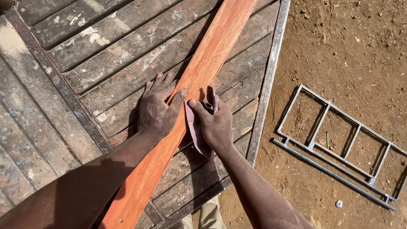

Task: Sand the wooden plank manually using sandpaper to achieve a smooth finish.

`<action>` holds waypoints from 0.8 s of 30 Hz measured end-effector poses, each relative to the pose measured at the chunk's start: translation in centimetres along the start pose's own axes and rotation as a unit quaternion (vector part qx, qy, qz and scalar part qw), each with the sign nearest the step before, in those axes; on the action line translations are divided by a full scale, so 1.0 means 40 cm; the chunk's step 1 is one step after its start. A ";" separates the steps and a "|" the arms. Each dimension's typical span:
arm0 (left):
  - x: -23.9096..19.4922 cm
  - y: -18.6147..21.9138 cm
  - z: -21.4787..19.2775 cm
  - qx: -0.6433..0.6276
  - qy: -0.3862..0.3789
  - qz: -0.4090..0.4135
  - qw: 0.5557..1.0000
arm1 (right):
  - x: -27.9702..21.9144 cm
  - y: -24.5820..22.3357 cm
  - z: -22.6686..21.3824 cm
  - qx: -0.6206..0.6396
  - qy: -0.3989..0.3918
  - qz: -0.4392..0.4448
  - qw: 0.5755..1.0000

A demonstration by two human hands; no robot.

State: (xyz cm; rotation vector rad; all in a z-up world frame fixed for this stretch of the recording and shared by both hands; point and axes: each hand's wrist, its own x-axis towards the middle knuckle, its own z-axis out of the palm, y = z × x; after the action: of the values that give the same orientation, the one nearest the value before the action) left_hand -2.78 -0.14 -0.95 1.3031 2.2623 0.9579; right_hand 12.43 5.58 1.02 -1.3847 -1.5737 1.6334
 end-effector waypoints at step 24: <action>0.011 -0.015 0.002 -0.007 -0.003 0.001 1.000 | -0.104 0.007 0.061 0.100 0.055 0.093 0.989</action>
State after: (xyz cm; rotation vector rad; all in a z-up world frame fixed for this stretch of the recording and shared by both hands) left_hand -3.34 0.07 -1.43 1.3006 2.2461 0.9661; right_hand 11.93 0.85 1.69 -1.5221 -1.2133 1.7366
